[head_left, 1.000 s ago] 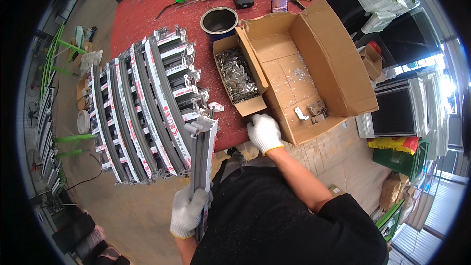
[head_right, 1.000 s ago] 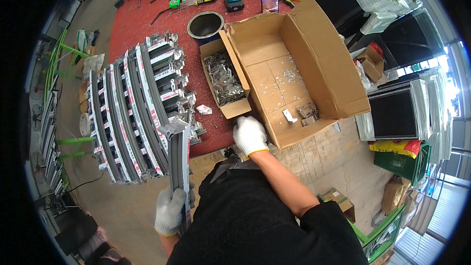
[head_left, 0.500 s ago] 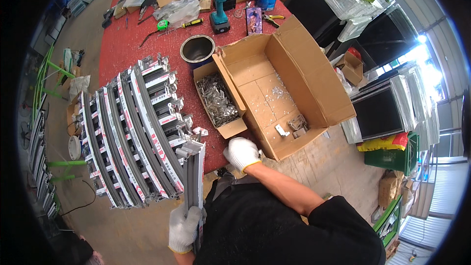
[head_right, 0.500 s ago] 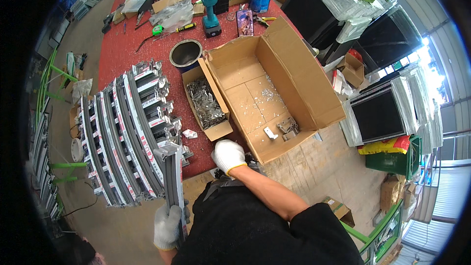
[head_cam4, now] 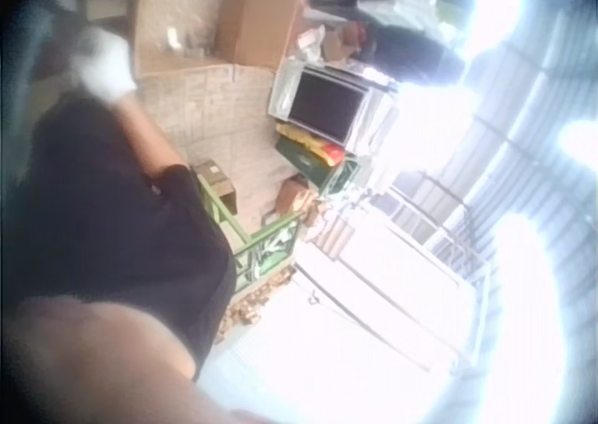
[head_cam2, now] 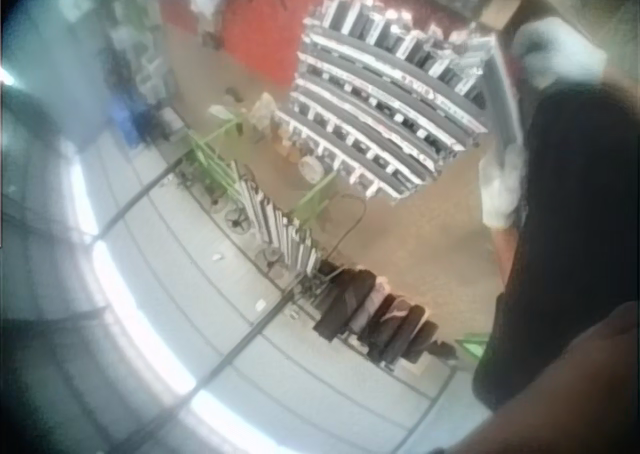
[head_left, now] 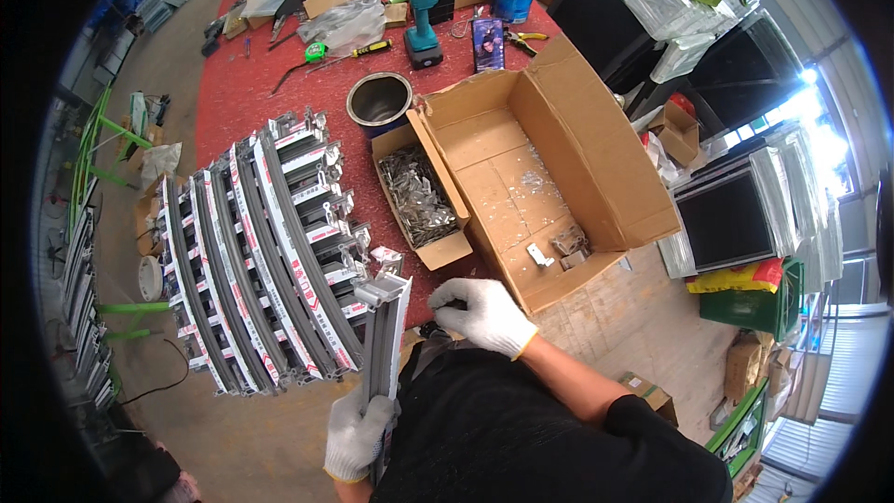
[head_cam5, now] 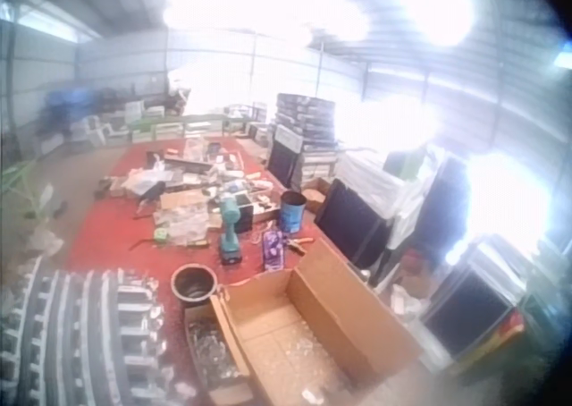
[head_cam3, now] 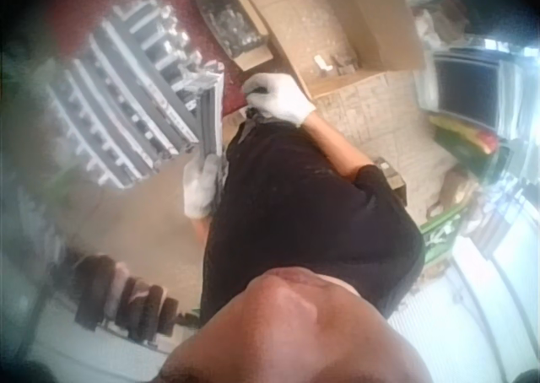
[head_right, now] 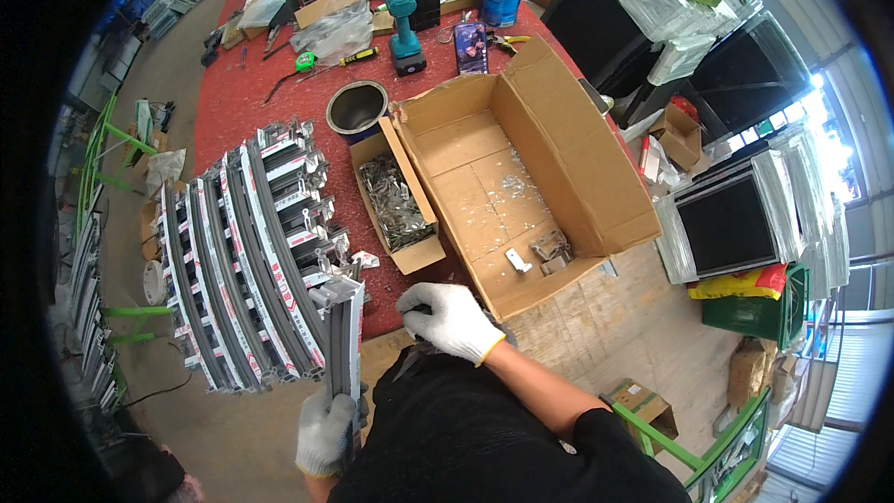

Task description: The person assembles metal frame components by inserting small metal brackets and fasteners into slots on long aluminum extrusions. They repeatedly pick parts from a cardboard box, fit them into the frame, and place the assembled units on a stack on the table.

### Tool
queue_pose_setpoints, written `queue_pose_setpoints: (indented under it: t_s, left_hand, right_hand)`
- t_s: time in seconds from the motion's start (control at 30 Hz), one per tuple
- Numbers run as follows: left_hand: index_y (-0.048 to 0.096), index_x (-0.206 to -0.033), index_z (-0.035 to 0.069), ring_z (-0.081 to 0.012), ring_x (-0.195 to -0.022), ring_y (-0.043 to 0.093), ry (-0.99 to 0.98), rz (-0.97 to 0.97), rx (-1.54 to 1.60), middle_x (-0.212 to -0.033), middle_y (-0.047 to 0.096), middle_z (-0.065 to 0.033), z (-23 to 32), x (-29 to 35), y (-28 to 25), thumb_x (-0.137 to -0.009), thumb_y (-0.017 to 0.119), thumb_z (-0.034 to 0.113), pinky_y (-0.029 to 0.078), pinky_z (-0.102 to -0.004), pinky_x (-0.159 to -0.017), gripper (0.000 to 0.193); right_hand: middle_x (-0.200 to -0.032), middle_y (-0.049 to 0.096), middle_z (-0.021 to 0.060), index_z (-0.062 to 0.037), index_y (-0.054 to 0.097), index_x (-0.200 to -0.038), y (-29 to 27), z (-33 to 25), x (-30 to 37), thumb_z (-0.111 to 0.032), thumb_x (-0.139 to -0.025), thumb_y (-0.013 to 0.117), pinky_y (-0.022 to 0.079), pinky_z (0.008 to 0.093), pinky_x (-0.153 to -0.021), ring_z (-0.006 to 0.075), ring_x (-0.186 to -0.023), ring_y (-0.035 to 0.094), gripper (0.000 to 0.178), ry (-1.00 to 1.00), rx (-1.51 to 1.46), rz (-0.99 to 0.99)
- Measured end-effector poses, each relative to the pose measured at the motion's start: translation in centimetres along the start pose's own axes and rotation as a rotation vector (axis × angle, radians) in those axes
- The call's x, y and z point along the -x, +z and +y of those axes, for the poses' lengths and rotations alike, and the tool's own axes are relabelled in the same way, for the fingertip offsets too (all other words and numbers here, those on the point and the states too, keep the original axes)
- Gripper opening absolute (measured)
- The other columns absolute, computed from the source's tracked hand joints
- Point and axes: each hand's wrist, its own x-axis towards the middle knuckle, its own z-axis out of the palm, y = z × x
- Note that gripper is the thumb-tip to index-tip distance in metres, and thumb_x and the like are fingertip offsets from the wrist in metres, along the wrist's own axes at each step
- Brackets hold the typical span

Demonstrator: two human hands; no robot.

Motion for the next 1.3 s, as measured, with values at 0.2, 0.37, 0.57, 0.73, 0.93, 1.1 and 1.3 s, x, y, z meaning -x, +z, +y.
queue_pose_setpoints:
  t_s: [0.2, 0.37, 0.57, 0.73, 0.93, 1.1, 1.3]
  left_hand:
    - [0.077, -0.103, -0.004, -0.0127, -0.071, 0.063, -0.041, -0.056, 0.025, -0.078, 0.069, -0.0051, 1.4, -0.1, 0.7, -0.103, 0.072, 0.033, 0.050, -0.0334, -0.065, 0.037]
    - [0.077, -0.103, -0.003, -0.0130, -0.074, 0.064, -0.020, -0.046, -0.038, -0.080, 0.070, -0.0053, 1.7, -0.2, 1.4, -0.103, 0.072, 0.034, 0.051, -0.0341, -0.067, 0.037]
    - [0.077, -0.102, -0.003, -0.0134, -0.074, 0.064, 0.008, -0.078, -0.045, -0.080, 0.070, -0.0059, 2.1, -0.4, 2.0, -0.101, 0.070, 0.029, 0.050, -0.0341, -0.067, 0.033]
    - [0.077, -0.101, -0.003, -0.0135, -0.072, 0.063, -0.064, -0.089, 0.003, -0.079, 0.070, -0.0055, 2.3, -0.1, 2.1, -0.100, 0.071, 0.030, 0.050, -0.0337, -0.067, 0.034]
    - [0.074, -0.129, -0.008, -0.0119, -0.070, 0.063, -0.112, -0.116, -0.103, -0.091, 0.073, -0.0062, 1.9, -0.5, 1.8, -0.101, 0.070, 0.041, 0.048, -0.0288, -0.062, 0.056]
    - [0.074, -0.130, -0.007, -0.0115, -0.072, 0.064, -0.041, -0.147, -0.053, -0.092, 0.073, -0.0051, 0.8, -0.5, 1.4, -0.100, 0.074, 0.049, 0.048, -0.0283, -0.063, 0.063]
    - [0.074, -0.129, -0.008, -0.0120, -0.074, 0.065, -0.026, -0.146, -0.066, -0.093, 0.074, -0.0055, 0.4, -0.7, 1.3, -0.099, 0.078, 0.059, 0.049, -0.0282, -0.065, 0.073]
  right_hand:
    - [-0.105, 0.085, 0.0122, 0.0027, 0.082, -0.123, -3.5, -3.6, 0.6, -0.012, -0.107, 0.073, 0.064, 0.0343, -0.089, 0.0167, -0.094, 0.080, 0.024, 0.003, -0.185, 0.062]
    - [-0.103, 0.084, 0.0103, 0.0045, 0.079, -0.128, -6.2, -5.7, 0.3, -0.011, -0.108, 0.069, 0.065, 0.0319, -0.083, 0.0141, -0.089, 0.079, 0.027, 0.008, -0.327, 0.074]
    - [-0.103, 0.084, 0.0106, 0.0054, 0.080, -0.127, -8.4, -7.5, -0.3, -0.007, -0.103, 0.077, 0.065, 0.0314, -0.083, 0.0136, -0.090, 0.079, 0.028, -0.049, -0.344, 0.171]
    - [-0.100, 0.083, 0.0095, 0.0063, 0.080, -0.125, -8.8, -8.6, -0.6, -0.006, -0.106, 0.073, 0.064, 0.0320, -0.081, 0.0141, -0.085, 0.077, 0.024, -0.019, -0.461, 0.149]
    - [-0.100, 0.083, 0.0094, 0.0063, 0.080, -0.122, -8.8, -9.1, -0.9, -0.003, -0.108, 0.070, 0.065, 0.0314, -0.082, 0.0131, -0.087, 0.077, 0.020, -0.184, -0.257, 0.085]
    - [-0.097, 0.083, 0.0110, 0.0027, 0.081, -0.123, -8.6, -9.0, -1.6, -0.006, -0.107, 0.071, 0.064, 0.0328, -0.082, 0.0141, -0.086, 0.078, 0.021, -0.210, -0.185, 0.099]
    - [-0.096, 0.083, 0.0118, 0.0012, 0.081, -0.124, -8.2, -8.7, -1.9, -0.009, -0.107, 0.071, 0.064, 0.0339, -0.081, 0.0156, -0.084, 0.079, 0.022, -0.212, -0.194, 0.056]
